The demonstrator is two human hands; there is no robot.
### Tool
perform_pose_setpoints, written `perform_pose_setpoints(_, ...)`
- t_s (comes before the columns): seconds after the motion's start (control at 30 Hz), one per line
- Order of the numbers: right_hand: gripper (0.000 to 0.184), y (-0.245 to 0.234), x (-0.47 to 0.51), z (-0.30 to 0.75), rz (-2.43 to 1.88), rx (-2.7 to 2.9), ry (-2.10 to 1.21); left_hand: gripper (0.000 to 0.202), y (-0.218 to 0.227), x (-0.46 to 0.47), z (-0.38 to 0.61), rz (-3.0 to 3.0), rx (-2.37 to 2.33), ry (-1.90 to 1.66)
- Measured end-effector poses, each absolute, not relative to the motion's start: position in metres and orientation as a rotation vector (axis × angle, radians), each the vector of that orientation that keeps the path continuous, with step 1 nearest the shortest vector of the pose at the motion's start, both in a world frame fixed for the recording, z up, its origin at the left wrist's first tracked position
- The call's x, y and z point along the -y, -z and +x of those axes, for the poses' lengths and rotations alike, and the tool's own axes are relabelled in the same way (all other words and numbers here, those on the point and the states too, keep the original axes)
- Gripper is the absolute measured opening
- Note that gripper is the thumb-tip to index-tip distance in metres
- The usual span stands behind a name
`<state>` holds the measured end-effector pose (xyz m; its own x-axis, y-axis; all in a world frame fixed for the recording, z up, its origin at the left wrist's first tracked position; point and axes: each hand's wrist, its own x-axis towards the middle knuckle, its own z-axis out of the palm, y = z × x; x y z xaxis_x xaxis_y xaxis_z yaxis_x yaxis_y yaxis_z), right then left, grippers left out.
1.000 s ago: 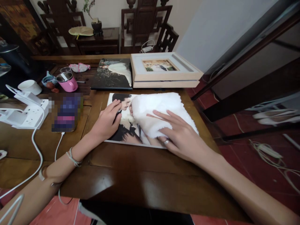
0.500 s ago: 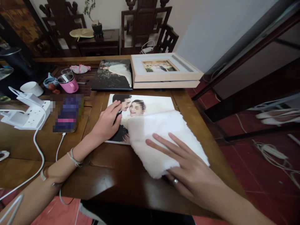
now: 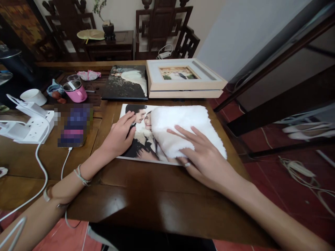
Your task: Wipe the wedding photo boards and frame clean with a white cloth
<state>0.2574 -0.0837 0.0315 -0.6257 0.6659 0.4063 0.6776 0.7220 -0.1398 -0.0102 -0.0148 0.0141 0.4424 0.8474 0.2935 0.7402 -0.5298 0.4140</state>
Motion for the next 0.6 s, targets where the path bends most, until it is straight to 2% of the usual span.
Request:
perform_pose_setpoints(0.3,0.027,-0.031,0.126,0.243,-0.878,2.474,-0.145,0.044,-0.013,-0.004,-0.01,2.469,-1.384,-0.701)
perform_pose_setpoints(0.6,0.023,-0.034,0.082,0.258,-0.892,2.512,-0.136,0.043,-0.017,0.012,-0.014,2.46,-1.383,-0.707)
